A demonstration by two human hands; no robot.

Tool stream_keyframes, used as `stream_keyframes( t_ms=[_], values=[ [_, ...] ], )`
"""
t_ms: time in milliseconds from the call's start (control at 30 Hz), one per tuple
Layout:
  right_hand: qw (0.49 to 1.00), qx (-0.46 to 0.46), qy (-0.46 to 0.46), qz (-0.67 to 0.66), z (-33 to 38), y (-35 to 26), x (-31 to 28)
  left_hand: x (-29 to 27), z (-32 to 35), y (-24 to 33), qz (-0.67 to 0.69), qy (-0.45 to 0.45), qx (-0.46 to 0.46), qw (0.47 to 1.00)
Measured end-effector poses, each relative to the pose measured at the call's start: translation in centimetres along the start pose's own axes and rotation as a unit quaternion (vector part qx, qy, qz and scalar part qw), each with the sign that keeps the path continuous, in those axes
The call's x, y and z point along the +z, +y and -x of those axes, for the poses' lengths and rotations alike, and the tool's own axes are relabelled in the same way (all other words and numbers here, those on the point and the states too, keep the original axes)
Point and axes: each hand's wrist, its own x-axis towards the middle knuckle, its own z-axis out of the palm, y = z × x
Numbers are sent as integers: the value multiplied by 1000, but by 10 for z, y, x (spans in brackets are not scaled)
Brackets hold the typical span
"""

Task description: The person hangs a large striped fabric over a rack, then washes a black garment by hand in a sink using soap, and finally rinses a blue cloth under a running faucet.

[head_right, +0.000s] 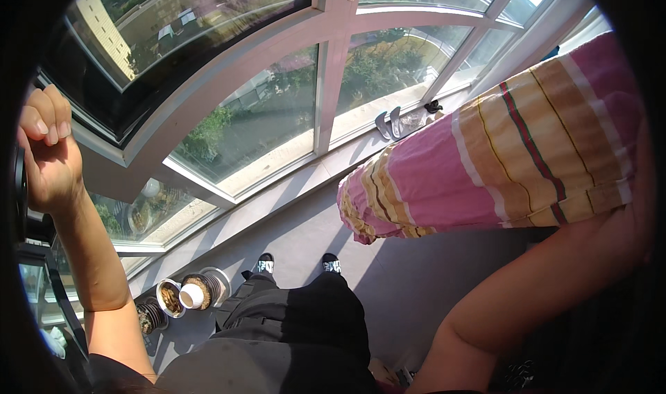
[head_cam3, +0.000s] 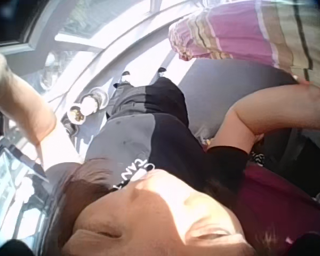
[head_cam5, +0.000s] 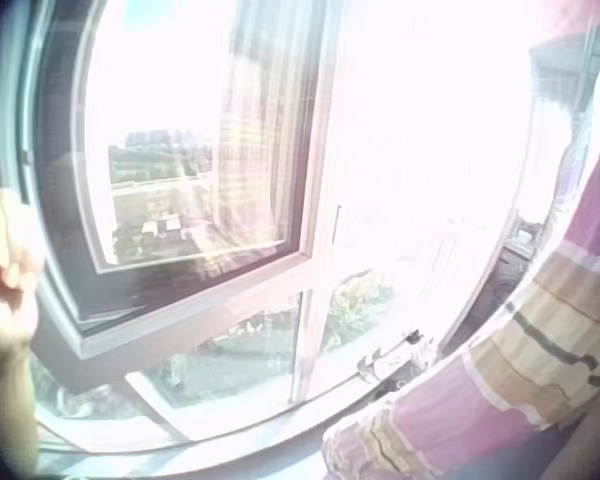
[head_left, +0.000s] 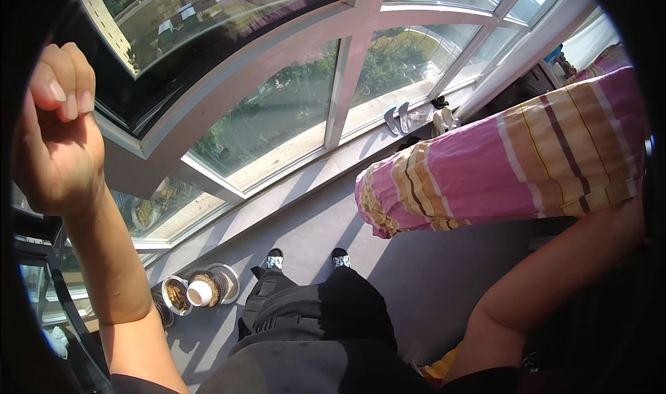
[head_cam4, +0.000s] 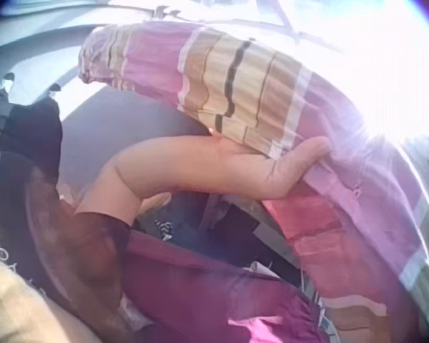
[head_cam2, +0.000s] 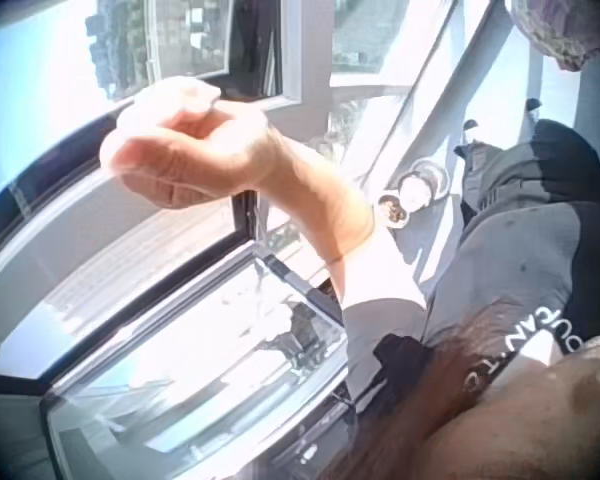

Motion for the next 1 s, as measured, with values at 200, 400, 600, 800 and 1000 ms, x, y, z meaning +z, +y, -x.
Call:
stream_keyframes(
  t_ms=[200, 400, 600, 800, 1000],
  values=[
    [945, 72, 300, 105, 66, -68, -45, 168, -20, -41, 168, 7, 59, 984],
    [884, 25, 392, 254, 97, -128, -94, 305, -98, 31, 423, -108, 227, 871],
    [796, 41, 411, 443, 134, -161, -126, 373, -116, 123, 465, -151, 329, 808],
    [736, -71, 442, 508, 171, -145, -113, 449, -86, 152, 461, -103, 419, 775],
    [351, -176, 253, 884, 176, -137, -26, 458, -76, 183, 523, -95, 454, 715]
  ],
)
